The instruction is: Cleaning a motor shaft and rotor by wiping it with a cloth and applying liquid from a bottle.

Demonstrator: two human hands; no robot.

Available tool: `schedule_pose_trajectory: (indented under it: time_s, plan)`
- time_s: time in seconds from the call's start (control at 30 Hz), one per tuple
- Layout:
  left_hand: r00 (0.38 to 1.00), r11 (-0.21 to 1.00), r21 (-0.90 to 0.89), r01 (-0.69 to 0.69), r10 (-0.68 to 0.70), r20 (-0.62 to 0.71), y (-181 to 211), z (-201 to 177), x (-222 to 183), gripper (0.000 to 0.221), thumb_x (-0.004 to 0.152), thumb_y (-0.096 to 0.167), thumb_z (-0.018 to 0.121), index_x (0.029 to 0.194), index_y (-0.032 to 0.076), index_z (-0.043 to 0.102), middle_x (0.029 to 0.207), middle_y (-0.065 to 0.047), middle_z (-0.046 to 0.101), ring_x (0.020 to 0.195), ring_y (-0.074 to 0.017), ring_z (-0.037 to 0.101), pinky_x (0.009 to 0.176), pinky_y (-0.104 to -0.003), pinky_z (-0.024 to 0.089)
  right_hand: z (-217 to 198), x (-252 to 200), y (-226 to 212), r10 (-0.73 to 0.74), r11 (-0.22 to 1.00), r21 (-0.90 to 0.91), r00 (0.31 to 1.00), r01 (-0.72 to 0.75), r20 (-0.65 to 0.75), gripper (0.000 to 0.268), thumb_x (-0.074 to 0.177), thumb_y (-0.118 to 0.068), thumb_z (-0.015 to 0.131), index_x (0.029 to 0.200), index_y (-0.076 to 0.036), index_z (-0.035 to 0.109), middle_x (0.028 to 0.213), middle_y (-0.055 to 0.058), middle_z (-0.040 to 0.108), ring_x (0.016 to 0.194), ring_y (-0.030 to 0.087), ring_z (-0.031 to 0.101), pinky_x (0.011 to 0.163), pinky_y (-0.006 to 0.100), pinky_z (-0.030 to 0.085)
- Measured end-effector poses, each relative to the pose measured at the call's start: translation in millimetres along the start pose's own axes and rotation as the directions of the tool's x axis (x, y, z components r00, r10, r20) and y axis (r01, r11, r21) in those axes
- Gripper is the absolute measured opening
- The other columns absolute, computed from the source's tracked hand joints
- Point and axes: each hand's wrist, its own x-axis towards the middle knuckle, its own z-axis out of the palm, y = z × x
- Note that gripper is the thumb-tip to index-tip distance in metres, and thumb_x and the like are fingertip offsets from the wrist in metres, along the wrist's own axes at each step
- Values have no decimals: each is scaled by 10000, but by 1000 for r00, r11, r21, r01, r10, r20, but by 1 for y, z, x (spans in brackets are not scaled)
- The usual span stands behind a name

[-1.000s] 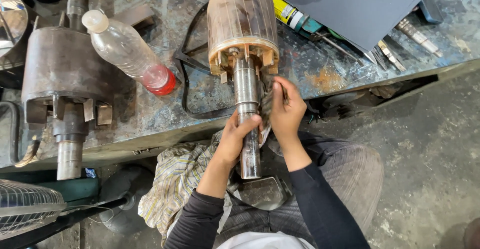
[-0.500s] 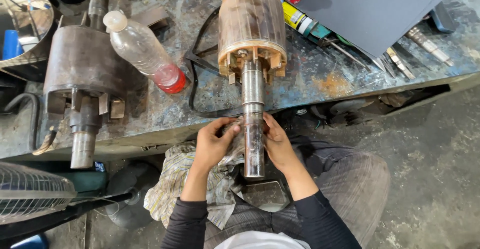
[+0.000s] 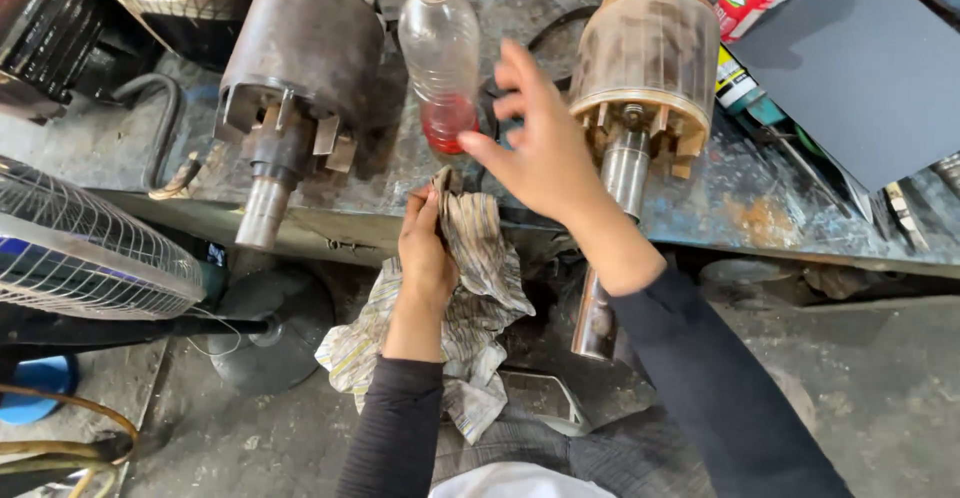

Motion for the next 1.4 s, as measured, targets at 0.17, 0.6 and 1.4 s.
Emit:
schedule_pose_trajectory:
  time_s: [0.17, 0.6, 1.4]
  plan:
    - [992, 935, -332, 128, -121, 42, 9, -9, -9, 396, 963, 304, 690, 1298, 93, 673, 1029, -108, 734, 895, -219, 713, 843, -397, 611, 58, 80, 57, -31, 999, 39, 995, 35, -94, 1130, 858, -579, 890, 1635, -175, 175, 1622, 141, 426, 1502, 363, 528, 1179, 526, 450]
    - [965, 935, -353, 24, 71, 252, 48, -14, -28, 504, 1060, 257, 570, 1529, 88, 495, 1382, -200, 664, 1196, -396, 706, 888, -479, 622, -57, -13, -66, -81, 693, -688, 971, 216, 224, 1018, 702, -322, 928, 1577, -202, 422, 1353, 174, 645, 1001, 382, 719, 832, 571, 651]
    - [940, 971, -236, -33, 111, 324, -6, 46, 3, 440, 1002, 60, 646, 1442, 41, 656, 1282, -233, 748, 1075, -329, 778, 818, -414, 689, -66, -53, -16, 237, 294, -956, 967, 23, 96, 845, 743, -630, 647, 1511, -316, 489, 1176, 31, 725, 1014, 400, 781, 849, 539, 615]
